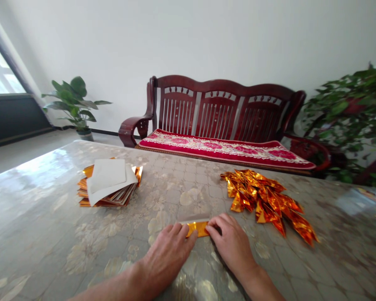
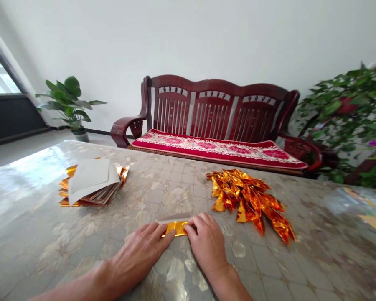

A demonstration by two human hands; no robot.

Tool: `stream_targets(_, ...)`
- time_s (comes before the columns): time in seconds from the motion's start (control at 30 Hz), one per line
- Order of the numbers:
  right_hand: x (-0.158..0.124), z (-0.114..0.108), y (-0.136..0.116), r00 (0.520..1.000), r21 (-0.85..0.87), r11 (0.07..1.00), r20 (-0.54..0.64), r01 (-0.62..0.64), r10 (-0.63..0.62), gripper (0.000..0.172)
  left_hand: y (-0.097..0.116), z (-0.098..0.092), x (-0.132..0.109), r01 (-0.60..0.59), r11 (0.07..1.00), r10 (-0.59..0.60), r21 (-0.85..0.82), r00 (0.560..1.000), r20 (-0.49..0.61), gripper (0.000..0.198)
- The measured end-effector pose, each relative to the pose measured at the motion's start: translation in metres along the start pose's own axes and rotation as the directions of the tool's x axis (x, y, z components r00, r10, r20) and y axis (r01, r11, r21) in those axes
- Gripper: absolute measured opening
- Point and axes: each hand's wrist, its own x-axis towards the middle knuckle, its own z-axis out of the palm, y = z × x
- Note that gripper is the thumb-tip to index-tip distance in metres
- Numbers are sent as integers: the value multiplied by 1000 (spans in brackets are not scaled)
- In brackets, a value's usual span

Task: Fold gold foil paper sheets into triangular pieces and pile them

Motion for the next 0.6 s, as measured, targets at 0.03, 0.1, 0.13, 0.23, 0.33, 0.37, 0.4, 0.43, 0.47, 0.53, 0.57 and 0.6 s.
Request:
stream_targets(0.03, 0, 0, 0, 1000, -6, 1000, 0, 4, -4, 10, 1, 0, -1, 0, 1000, 0, 6, 1000, -3, 40)
stream_targets(0.1, 0, -1, 0, 1000, -23, 1000, 8, 11, -11, 12, 3, 0, -2, 0, 1000, 0, 23, 1000, -11, 43)
stream_targets(0.13, 0, -1, -1, 1000, -36, 999, 14, 14, -14, 12, 4, 0, -3, -1, 999, 1, 32, 1000, -14, 43)
stream_targets(0.23, -1, -2, -5, 999, -96, 995, 32, 17, -14, 12, 8, 1, -3, 5, 998, -3, 58, 1000, -26, 38)
stream_targets(0.33, -1, -3, -13, 1000, -178, 984, 30, 9, -3, 12, 10, 2, -2, 2, 998, 0, 65, 999, -42, 35)
stream_targets(0.37, -1, -3, -16, 1000, -205, 979, 26, 5, 0, 15, 11, 3, -2, 1, 998, 2, 65, 999, -46, 35)
stream_targets(0.4, -1, -3, -20, 1000, -230, 973, 21, 5, 0, 18, 11, 4, -1, 1, 998, 2, 63, 999, -50, 35)
stream_targets(0.43, -2, -2, -22, 1000, -252, 968, 15, 2, 2, 21, 11, 4, -1, 5, 998, -1, 61, 999, -53, 36)
stream_targets(0.47, -2, -2, -25, 1000, -268, 963, 10, -1, 3, 23, 12, 5, -1, 9, 998, -5, 59, 998, -58, 35)
stream_targets(0.53, -3, -1, -27, 1000, -286, 958, 2, -4, 4, 23, 12, 6, -2, 15, 998, -11, 55, 998, -68, 33)
stream_targets(0.57, -4, -1, -27, 1000, -287, 958, 0, -2, 2, 21, 11, 7, -2, 14, 999, -10, 52, 997, -71, 31)
stream_targets(0.6, -4, -1, -26, 1000, -285, 958, 0, 2, -2, 18, 11, 7, -3, 11, 999, -7, 49, 997, -75, 30)
